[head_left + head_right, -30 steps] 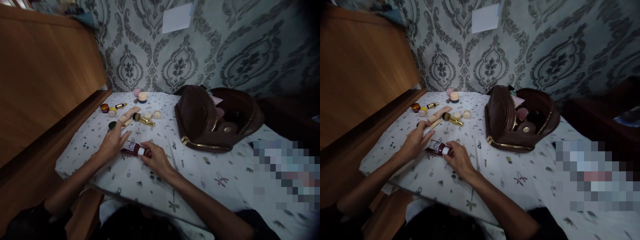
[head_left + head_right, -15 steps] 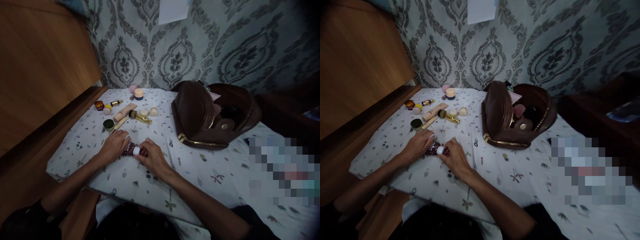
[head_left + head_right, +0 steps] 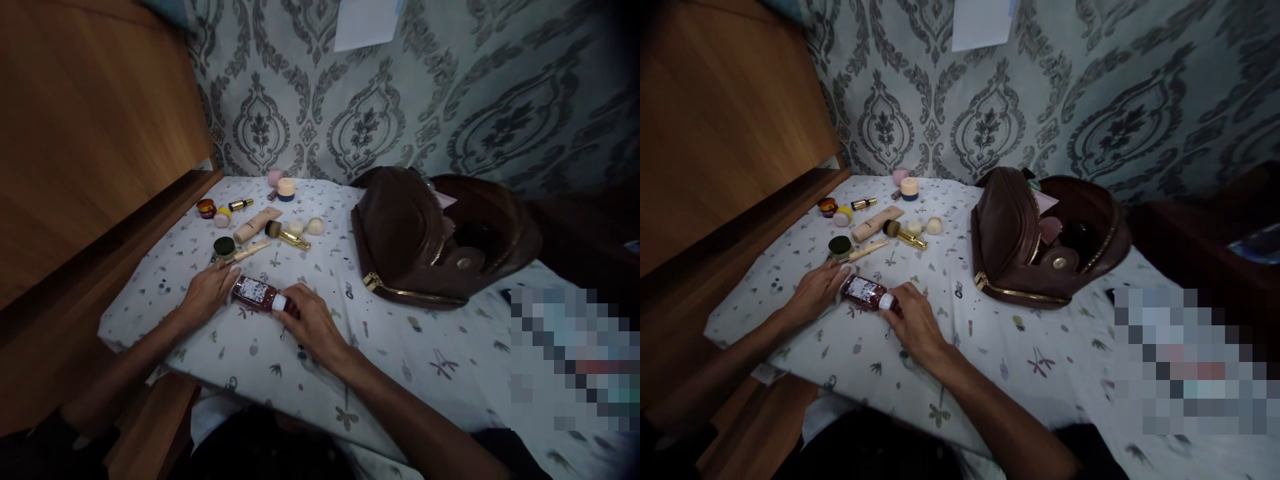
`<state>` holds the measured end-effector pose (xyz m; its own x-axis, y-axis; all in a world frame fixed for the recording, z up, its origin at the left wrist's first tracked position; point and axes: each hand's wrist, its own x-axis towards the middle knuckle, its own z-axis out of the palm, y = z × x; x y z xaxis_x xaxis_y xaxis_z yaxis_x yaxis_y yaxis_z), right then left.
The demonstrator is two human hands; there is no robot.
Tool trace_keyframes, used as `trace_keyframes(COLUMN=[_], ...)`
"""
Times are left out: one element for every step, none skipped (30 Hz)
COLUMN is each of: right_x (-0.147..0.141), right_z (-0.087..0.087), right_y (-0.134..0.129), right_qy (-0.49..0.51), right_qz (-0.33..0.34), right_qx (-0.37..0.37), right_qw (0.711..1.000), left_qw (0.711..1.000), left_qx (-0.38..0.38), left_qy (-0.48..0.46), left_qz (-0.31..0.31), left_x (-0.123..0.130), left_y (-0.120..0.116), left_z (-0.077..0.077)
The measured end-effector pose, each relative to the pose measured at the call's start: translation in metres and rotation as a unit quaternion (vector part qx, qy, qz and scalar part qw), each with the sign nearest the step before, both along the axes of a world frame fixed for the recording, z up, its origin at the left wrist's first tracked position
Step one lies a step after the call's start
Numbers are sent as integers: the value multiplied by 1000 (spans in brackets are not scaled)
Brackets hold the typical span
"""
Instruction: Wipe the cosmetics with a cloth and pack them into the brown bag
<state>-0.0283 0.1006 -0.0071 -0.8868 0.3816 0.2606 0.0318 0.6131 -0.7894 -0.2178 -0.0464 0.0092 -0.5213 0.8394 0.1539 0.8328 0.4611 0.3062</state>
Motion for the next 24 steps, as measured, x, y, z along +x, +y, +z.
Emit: trace_keyframes(right_x=[1, 1, 1, 1, 0, -1, -3, -5, -8, -10, -11, -12, -13, -13, -12, -11, -10, -9, -8, -7, -6, -5, -5, -5], right_z=[0, -1, -1, -1, -2, -3, -4, -6, -7, -8, -8, -8, -7, -6, -4, -2, 0, 2, 4, 6, 7, 7, 7, 6], right_y=[0, 1, 1, 1, 1, 1, 2, 3, 4, 5, 6, 8, 9, 10, 10, 10, 10, 10, 10, 10, 10, 11, 11, 12], right_qy=[7, 10, 10, 8, 6, 8, 16, 28, 40, 52, 61, 68, 74, 82, 91, 99, 107, 115, 122, 130, 138, 145, 149, 148], right_qz=[3, 5, 5, 5, 5, 4, 1, -1, -3, -5, -10, -15, -20, -25, -29, -31, -34, -36, -38, -38, -36, -33, -31, -28], right_qx=[-6, -21, -50, -95, -152, -214, -273, -323, -360, -383, -395, -400, -396, -386, -371, -354, -335, -314, -292, -271, -251, -234, -223, -217], right_qw=[1000, 1000, 999, 995, 988, 977, 962, 946, 932, 922, 916, 914, 915, 919, 924, 929, 936, 942, 948, 953, 957, 961, 963, 964], left_qw=[1000, 1000, 999, 999, 998, 998, 997, 996, 995, 992, 990, 989, 989, 989, 989, 990, 989, 987, 984, 981, 978, 975, 972, 970], left_qx=[5, 13, 23, 32, 39, 44, 46, 47, 50, 54, 59, 66, 72, 80, 90, 103, 120, 139, 156, 168, 172, 165, 155, 143], left_qy=[11, 22, 30, 34, 34, 32, 28, 22, 15, 6, -4, -12, -17, -20, -19, -15, -10, -5, -1, 2, 3, 5, 16, 31], left_qz=[0, -2, -5, -10, -18, -30, -48, -68, -90, -109, -125, -132, -131, -124, -112, -99, -88, -82, -84, -95, -117, -148, -175, -193], left_x=[-1, -1, 0, 2, 4, 7, 9, 11, 13, 13, 13, 12, 10, 9, 8, 9, 11, 15, 21, 28, 35, 43, 48, 53], left_y=[-2, -4, -6, -8, -10, -13, -16, -20, -24, -27, -31, -33, -34, -34, -33, -29, -25, -18, -11, -3, 5, 13, 19, 24], left_z=[-2, -3, -4, -4, -4, -3, -3, -3, -2, -2, -2, -1, 2, 5, 9, 14, 20, 26, 32, 36, 39, 41, 40, 38])
